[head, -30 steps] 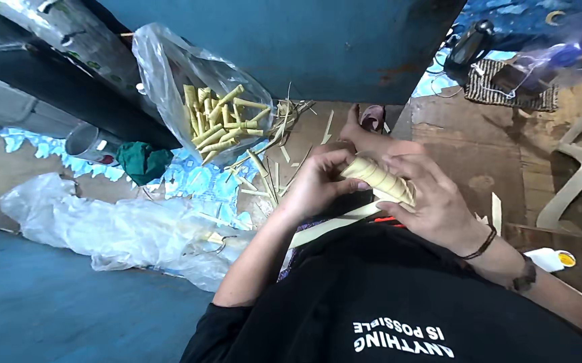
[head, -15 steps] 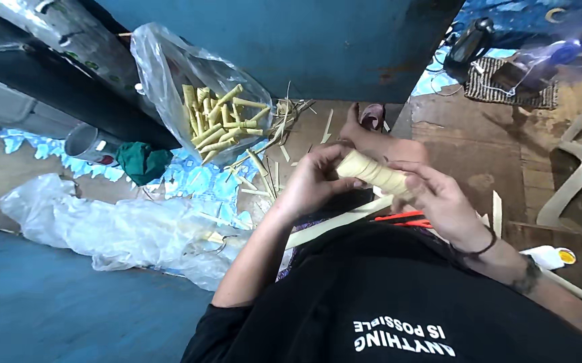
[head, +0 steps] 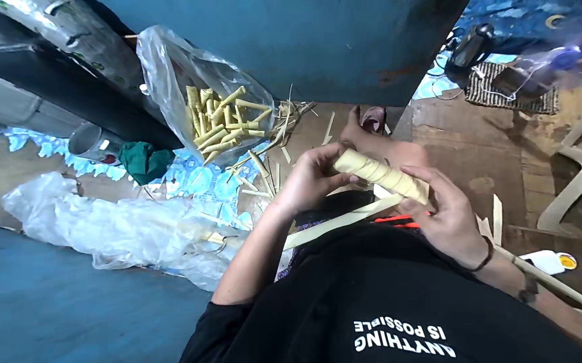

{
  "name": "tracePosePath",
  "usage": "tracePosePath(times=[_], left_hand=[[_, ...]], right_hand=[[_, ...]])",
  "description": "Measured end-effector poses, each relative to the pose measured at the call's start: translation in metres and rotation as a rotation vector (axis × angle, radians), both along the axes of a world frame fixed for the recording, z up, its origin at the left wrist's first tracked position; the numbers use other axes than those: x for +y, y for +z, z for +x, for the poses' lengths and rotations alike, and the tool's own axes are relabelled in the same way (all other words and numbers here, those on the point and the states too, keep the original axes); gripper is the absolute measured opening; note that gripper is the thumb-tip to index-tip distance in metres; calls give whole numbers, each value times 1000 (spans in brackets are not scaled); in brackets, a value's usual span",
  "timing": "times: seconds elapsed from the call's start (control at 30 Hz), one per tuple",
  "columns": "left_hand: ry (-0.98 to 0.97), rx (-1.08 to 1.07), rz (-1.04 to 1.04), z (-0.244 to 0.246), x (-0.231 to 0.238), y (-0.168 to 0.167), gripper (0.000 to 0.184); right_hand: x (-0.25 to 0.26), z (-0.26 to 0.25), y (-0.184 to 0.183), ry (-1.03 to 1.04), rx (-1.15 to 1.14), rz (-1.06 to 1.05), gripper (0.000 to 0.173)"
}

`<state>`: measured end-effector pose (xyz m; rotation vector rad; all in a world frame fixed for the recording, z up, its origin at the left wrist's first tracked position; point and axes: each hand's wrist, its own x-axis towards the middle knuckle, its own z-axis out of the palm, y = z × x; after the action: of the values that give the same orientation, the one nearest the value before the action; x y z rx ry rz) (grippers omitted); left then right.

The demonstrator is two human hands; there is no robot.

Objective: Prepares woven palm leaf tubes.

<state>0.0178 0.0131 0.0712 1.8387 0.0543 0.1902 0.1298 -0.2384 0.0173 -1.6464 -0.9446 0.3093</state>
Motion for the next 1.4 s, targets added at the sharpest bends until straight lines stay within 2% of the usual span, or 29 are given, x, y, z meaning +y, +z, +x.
tracePosePath(times=[0.03,0.07,0.17,0.2,0.23,0.3,0.33,0.4,0.47,0.5,0.57,0.6,0.63,0.67,0.7,0.77,0.8,0.87,0.9,0.93,0.97,1.03,1.07,1.1,1.17,1.23,1.27,1.33,1.4], left_hand=[[0,6,-8,0,0,0,25],[-4,8,-28,2,0,0,28],[-33,-7,-47,4,0,-2,28],[-36,-15,-40,5,0,-3,26],[-35,-19,-32,5,1,-4,25],[-31,-13,-18,4,3,-5,26],[-30,-10,-16,4,4,-5,26],[-43,-12,-21,4,4,-4,27],[-50,-17,-20,4,3,-3,24],[-46,-21,-19,4,2,-4,23],[-27,-16,-7,5,4,-5,22],[-17,3,-3,4,4,-4,23],[-16,25,0,4,5,-3,26],[-21,36,-3,5,5,-2,28],[-28,35,-11,5,5,-2,29],[-49,19,-21,5,4,-2,28],[-53,8,-27,6,4,-3,26],[-42,-11,-34,6,6,-5,24],[-33,-14,-31,5,7,-5,24],[-28,-7,-28,5,8,-5,24],[-30,3,-29,5,9,-5,25],[-68,20,-40,5,10,-3,26],[-88,27,-47,5,10,-2,25],[-99,31,-50,5,10,-2,22],[-83,34,-46,6,10,-4,19],[-49,35,-40,6,12,-5,21],[-43,37,-35,6,13,-5,22],[-62,39,-28,6,13,-3,23],[-86,29,-26,5,13,-3,20]], right_hand=[[-1,0,-2,-7,-54,7,44],[-1,0,-1,-1,74,10,38],[0,2,10,38,751,78,36],[-2,2,8,34,692,73,34],[-4,1,4,23,463,52,31],[-8,0,-7,-31,-58,12,43],[-9,0,-10,-38,-116,19,45],[-10,0,-4,10,305,39,32],[-9,1,5,16,783,84,38],[-10,1,5,10,747,75,37],[-15,-2,-5,-19,232,25,34],[-17,-1,-12,-41,-3,17,43],[-18,-1,-15,-51,-83,25,46],[-18,-1,-13,-35,26,19,40],[-18,-1,-8,0,299,22,32],[-16,1,1,19,843,69,40],[-16,1,2,5,869,72,41],[-21,-2,-6,-26,434,40,32],[-24,-3,-12,-44,152,20,41],[-25,-3,-16,-57,-14,23,48],[-25,-3,-16,-44,12,22,45],[-25,-2,-5,25,577,20,32],[-24,0,0,34,853,16,39],[-23,0,1,28,953,13,43],[-26,-4,-4,6,608,5,34],[-28,-3,-16,-21,50,-13,45],[-28,-3,-19,-18,-23,-9,48],[-30,-2,-12,62,442,3,34],[-28,-2,-5,77,947,32,44]])
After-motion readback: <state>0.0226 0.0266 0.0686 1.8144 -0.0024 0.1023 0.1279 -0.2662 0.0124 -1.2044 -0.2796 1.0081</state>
